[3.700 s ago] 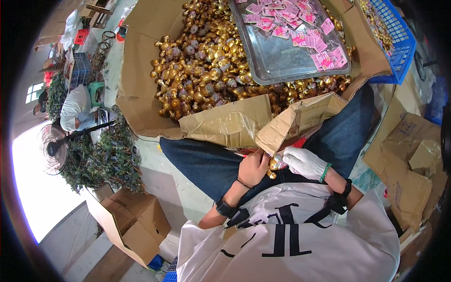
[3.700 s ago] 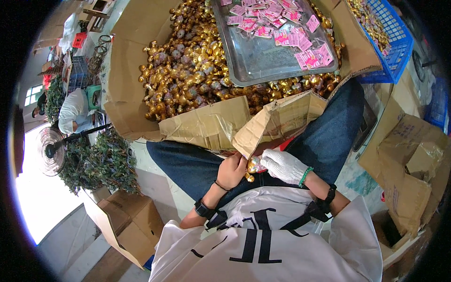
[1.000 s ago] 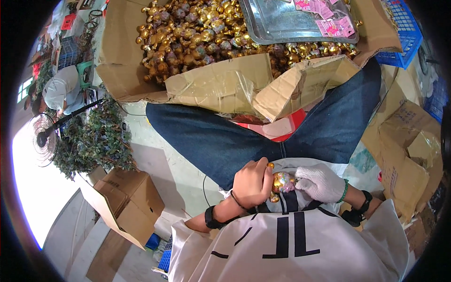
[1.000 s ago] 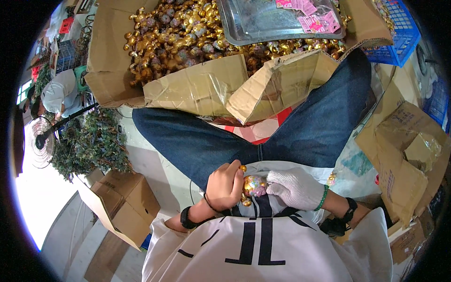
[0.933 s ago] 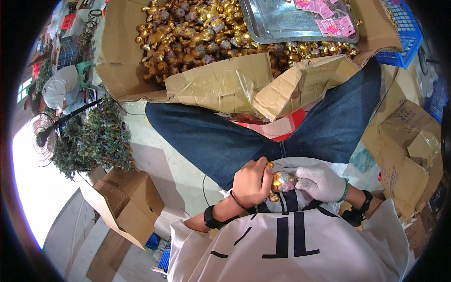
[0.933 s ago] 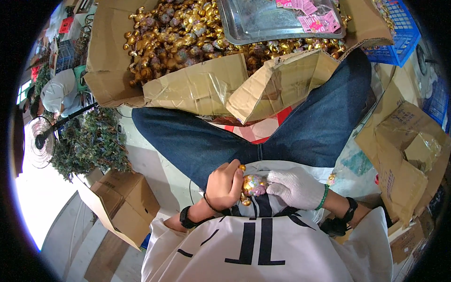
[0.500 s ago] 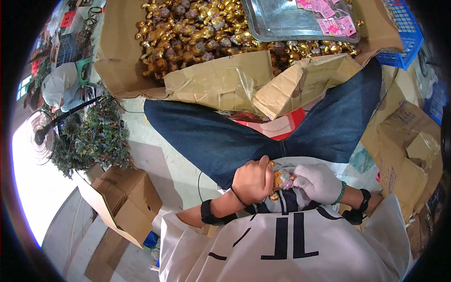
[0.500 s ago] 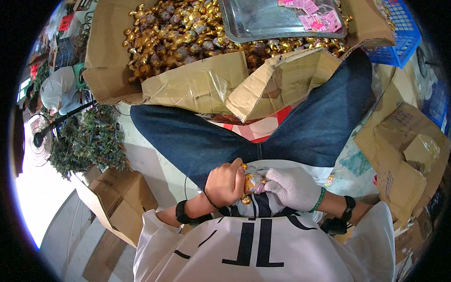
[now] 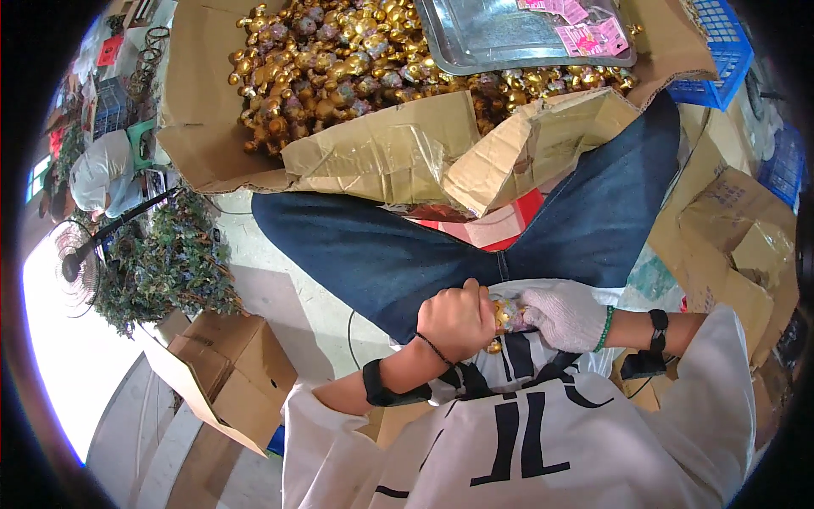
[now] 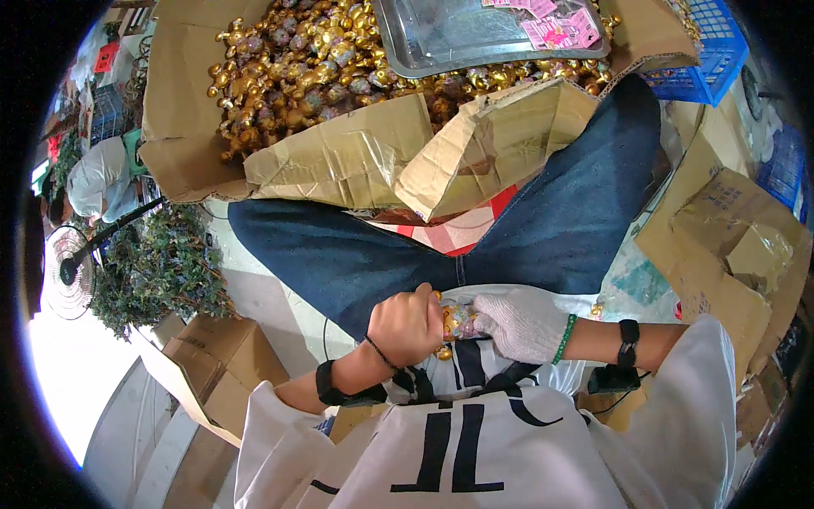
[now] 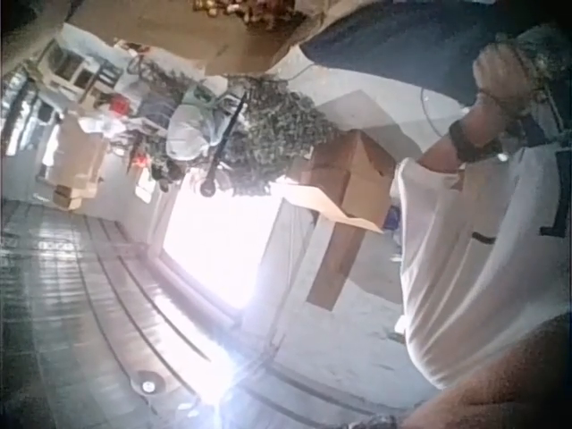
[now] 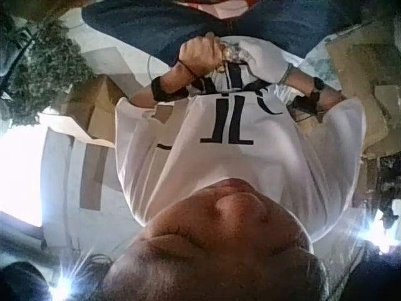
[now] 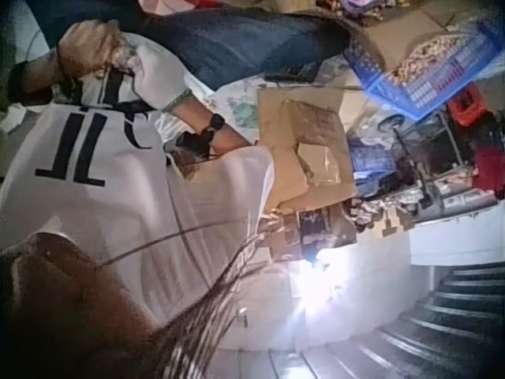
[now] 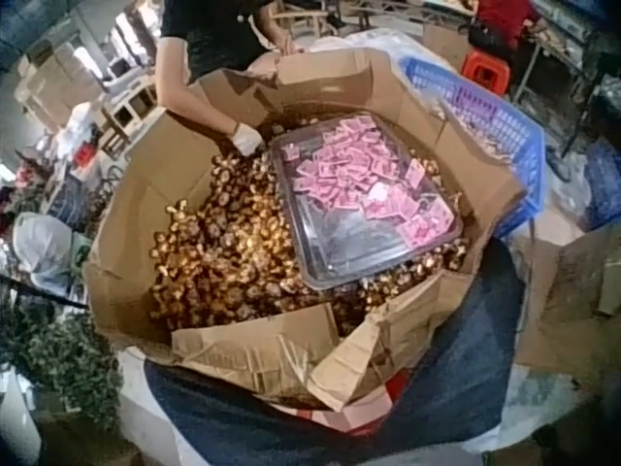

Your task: Applying pink labels to gold-wrapped spherical products and placing them into a shipping box.

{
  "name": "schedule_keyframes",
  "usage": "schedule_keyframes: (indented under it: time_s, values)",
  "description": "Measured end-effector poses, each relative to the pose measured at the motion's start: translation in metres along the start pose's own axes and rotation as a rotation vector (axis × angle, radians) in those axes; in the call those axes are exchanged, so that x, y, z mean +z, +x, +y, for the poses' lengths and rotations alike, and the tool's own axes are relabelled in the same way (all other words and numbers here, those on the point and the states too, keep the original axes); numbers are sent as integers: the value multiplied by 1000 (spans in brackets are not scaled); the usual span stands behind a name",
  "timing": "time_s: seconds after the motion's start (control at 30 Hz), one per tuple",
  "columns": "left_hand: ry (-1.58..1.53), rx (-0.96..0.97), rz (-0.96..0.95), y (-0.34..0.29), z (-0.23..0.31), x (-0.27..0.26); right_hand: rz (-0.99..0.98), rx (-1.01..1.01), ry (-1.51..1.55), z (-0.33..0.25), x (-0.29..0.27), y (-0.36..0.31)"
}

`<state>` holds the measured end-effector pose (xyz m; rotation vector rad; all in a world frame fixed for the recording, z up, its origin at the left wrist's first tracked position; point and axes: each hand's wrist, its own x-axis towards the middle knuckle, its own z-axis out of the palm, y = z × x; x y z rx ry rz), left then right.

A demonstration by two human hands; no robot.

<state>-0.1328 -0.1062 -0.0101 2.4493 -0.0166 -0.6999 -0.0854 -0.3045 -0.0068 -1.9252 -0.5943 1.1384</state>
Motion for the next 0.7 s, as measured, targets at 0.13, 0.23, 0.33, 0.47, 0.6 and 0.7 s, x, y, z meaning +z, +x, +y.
schedule_keyframes:
  time_s: [0.13,0.23,0.33,0.47,0.6,0.7]
  values:
    - [7,-11,-92,9,-3,-1,-47,31,-7,-5,-2,2]
    - [-29,15,-38,7,-5,1,-77,53,-18,-7,-3,3]
    - [-6,-12,-50,6,-6,3,-78,74,-26,-7,1,4]
    - [51,16,-62,10,-3,-1,-124,90,-44,-1,3,7]
    - [48,12,-101,14,-4,-3,-125,77,0,-9,-10,11]
    - [64,15,-56,12,-4,-2,-171,108,48,-3,-9,11]
